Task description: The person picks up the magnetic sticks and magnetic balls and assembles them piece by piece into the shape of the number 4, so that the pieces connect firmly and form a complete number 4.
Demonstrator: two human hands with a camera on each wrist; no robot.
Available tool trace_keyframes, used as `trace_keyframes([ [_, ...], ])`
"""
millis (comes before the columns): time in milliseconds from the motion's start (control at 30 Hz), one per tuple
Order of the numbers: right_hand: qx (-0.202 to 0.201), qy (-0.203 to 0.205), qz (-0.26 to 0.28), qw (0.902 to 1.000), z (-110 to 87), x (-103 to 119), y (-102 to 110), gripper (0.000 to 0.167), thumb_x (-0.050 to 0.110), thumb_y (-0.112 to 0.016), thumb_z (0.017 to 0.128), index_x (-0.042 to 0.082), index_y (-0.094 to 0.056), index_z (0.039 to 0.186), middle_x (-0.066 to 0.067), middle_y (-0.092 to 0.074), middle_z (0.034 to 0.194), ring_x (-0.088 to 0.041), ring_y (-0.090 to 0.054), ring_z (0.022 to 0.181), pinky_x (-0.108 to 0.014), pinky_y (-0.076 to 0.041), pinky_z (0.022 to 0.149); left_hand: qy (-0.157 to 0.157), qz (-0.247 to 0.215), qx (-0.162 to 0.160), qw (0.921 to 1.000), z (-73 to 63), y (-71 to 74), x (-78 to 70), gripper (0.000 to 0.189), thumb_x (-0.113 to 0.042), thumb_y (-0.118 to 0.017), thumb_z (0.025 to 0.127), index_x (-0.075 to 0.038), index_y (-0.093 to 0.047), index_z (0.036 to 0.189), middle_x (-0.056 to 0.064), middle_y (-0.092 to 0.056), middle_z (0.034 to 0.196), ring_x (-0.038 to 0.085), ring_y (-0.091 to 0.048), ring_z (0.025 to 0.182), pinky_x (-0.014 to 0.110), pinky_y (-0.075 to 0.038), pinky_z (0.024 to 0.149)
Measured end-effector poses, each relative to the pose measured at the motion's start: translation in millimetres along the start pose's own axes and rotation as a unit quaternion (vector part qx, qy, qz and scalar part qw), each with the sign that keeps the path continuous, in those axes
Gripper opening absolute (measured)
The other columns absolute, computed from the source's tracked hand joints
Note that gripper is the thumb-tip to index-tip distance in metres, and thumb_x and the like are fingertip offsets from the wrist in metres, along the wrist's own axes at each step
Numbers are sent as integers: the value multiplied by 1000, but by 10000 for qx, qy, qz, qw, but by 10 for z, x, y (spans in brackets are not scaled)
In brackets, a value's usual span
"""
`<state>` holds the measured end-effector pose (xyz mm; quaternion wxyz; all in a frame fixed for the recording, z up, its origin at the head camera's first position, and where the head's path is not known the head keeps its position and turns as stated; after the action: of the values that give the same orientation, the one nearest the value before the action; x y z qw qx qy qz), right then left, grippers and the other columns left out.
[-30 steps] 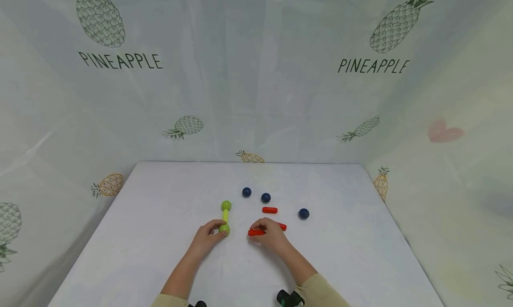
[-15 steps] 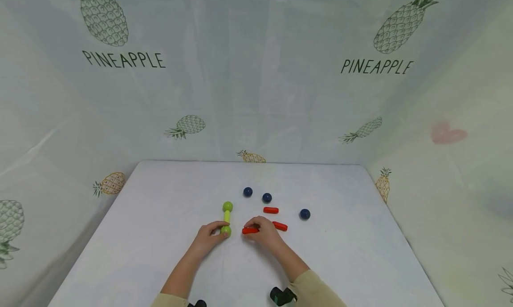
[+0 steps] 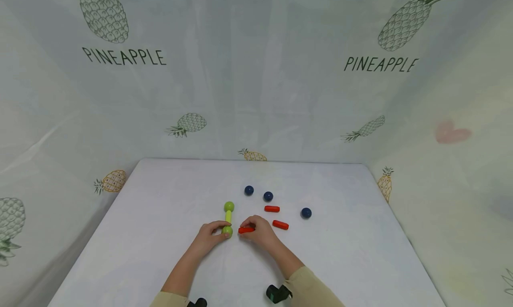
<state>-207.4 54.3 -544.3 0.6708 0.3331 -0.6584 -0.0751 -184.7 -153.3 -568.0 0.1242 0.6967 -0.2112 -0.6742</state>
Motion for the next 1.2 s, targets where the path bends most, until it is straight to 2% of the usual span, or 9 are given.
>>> trace_keyframes([
  [333,123,-20,-16,9999,32,20,-51,15,10,-79,81,17,-71,92,7,-58,88,-15,-52,84,-28,-48,74,-179,89,59,9998,-1,-3,-12,23,-17,-79,82,-17,-73,105,1,-66,112,30,-50,115,54,-39,99],
  [667,183,215,-90,9996,38,22,-112,15,11,-81,79,15,-71,89,7,-58,86,-14,-52,80,-27,-47,72,-348,41,138,9993,22,-6,14,23,-17,-80,81,-17,-74,103,0,-67,111,30,-50,115,54,-37,99],
  [900,175,225,-164,9995,43,18,-144,16,11,-82,78,15,-71,90,7,-57,85,-13,-52,79,-28,-47,71,-317,150,105,9993,34,-8,39,23,-18,-81,79,-19,-74,102,-1,-67,111,25,-48,109,49,-37,96],
  [1200,192,209,-95,9996,68,-2,-163,16,11,-81,79,15,-70,90,7,-57,85,-12,-52,79,-27,-47,71,-225,178,120,9995,48,-11,76,23,-19,-81,80,-21,-74,102,-2,-66,110,25,-47,108,49,-38,94],
])
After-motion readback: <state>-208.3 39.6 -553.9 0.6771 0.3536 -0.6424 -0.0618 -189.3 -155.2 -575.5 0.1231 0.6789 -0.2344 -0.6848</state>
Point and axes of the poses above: each hand's wrist, its own z-axis towards the middle knuckle, its own y-axis out of the back of the hand, x = y × z, the point moved 1 cm from there along z, towards the middle knuckle
